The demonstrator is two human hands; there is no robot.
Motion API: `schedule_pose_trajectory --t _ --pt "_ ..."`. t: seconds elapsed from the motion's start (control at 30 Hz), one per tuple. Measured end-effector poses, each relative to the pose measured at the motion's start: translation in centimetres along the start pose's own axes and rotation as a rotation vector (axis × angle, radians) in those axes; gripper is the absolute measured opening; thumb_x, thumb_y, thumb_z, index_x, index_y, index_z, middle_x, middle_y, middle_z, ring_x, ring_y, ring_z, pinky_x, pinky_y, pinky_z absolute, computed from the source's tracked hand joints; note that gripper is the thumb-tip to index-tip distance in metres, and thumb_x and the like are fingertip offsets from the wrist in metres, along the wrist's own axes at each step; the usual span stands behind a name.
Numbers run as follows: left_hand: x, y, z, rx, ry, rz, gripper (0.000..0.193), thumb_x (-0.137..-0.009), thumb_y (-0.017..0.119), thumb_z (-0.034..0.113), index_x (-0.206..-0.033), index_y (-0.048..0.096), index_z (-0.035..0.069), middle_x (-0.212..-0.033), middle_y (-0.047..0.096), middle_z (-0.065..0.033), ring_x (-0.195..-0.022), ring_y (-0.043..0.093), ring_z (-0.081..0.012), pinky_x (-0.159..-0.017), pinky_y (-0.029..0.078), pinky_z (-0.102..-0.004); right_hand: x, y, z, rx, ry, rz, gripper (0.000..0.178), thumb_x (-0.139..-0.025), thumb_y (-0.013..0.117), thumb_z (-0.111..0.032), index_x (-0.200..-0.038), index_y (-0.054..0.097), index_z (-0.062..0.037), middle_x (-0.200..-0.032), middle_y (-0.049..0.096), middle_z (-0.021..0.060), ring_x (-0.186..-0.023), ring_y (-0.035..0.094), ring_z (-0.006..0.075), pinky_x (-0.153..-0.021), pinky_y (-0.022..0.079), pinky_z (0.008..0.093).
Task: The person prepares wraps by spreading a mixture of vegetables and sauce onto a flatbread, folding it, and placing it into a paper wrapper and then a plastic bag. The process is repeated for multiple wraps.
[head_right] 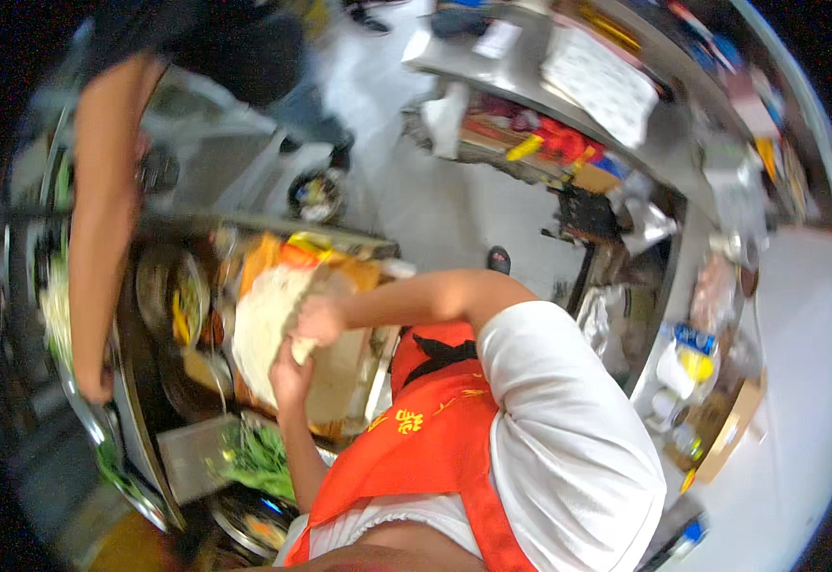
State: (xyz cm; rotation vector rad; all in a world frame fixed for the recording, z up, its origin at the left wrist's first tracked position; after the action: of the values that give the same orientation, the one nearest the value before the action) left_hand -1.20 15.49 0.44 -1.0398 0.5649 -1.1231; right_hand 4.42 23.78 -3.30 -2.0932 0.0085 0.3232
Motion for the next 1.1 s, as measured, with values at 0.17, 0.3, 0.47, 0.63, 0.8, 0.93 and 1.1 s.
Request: schedule_pose_trajectory --t 0.17,0.3,0.47,0.63,0.8,0.93,1.1 --pt "-5.1 12.1 17.3 0.071 0.332 -0.481 0.060 -0.074 0.072 0.014 -0.131 0.055 0.010 -0.110 0.065 -0.0194 -0.097 0.063 -0.0404 -0.084 0.052 -0.0440 22.1 -4.8 4.6 -0.229 0.572 -0.014 0.035 -0.074 0.070 -0.025 -0.105 0.063 -0.0117 -0.085 0.069 0.0131 -0.077 0.067 0.0355 -0.068 0.053 0.0470" --pt "-9.5 20.8 30.4 0.008 0.640 -0.623 0.057 -0.077 0.070 0.017 -0.131 0.054 0.011 -0.108 0.065 -0.0173 -0.096 0.063 -0.0389 -0.081 0.051 -0.0457 38.2 -9.8 7.6 -0.262 0.931 0.094 0.039 -0.071 0.075 -0.029 -0.104 0.063 -0.0105 -0.097 0.069 0.0122 -0.090 0.066 0.0354 -0.075 0.053 0.0445" --pt "-20.6 27.9 48.6 -0.168 0.996 -0.526 0.057 -0.080 0.067 0.019 -0.136 0.052 0.018 -0.117 0.062 -0.0145 -0.101 0.062 -0.0352 -0.089 0.050 -0.0465 53.5 -22.2 12.9 0.111 1.221 0.624 0.026 -0.078 0.067 -0.025 -0.100 0.065 -0.0110 -0.090 0.069 0.0115 -0.084 0.067 0.0339 -0.073 0.053 0.0465" --pt "-31.4 29.8 65.9 -0.051 1.286 -0.192 0.056 -0.076 0.069 0.012 -0.131 0.057 0.018 -0.116 0.061 -0.0064 -0.107 0.057 -0.0309 -0.091 0.046 -0.0430 63.6 -32.7 21.5 0.580 1.435 0.586 0.035 -0.077 0.069 -0.020 -0.108 0.058 -0.0078 -0.099 0.063 0.0071 -0.093 0.063 0.0288 -0.078 0.051 0.0419" --pt "-36.6 36.0 70.2 -0.127 1.407 -0.369 0.059 -0.079 0.071 0.017 -0.135 0.053 0.020 -0.129 0.055 -0.0041 -0.116 0.051 -0.0283 -0.098 0.041 -0.0429 68.9 -32.8 27.4 0.525 1.453 0.559 0.055 -0.080 0.073 -0.027 -0.127 0.053 -0.0083 -0.134 0.054 0.0097 -0.125 0.052 0.0275 -0.100 0.044 0.0427" --pt "-37.4 38.3 68.5 -0.150 1.426 -0.432 0.064 -0.078 0.073 0.022 -0.137 0.050 0.018 -0.135 0.050 -0.0045 -0.122 0.045 -0.0290 -0.100 0.039 -0.0452 69.8 -31.5 27.8 0.255 1.449 0.447 0.080 -0.077 0.076 -0.037 -0.143 0.041 -0.0090 -0.148 0.042 0.0093 -0.138 0.039 0.0271 -0.113 0.034 0.0432" --pt "-36.4 37.4 68.6 -0.091 1.414 -0.434 0.064 -0.077 0.074 0.023 -0.137 0.051 0.017 -0.136 0.048 -0.0065 -0.121 0.045 -0.0302 -0.100 0.038 -0.0471 70.3 -31.4 27.9 0.349 1.390 0.433 0.075 -0.075 0.077 -0.036 -0.138 0.046 -0.0083 -0.145 0.045 0.0079 -0.135 0.043 0.0275 -0.108 0.041 0.0400"
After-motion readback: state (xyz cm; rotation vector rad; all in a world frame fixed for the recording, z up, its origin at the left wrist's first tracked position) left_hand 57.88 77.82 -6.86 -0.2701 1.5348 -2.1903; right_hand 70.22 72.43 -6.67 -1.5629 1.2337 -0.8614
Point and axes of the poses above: each hand's wrist, its own x-axis away from the middle knuckle, its own y-axis out of the palm, z = x × y, the point moved 8 cm from there along -x, towards the middle knuckle
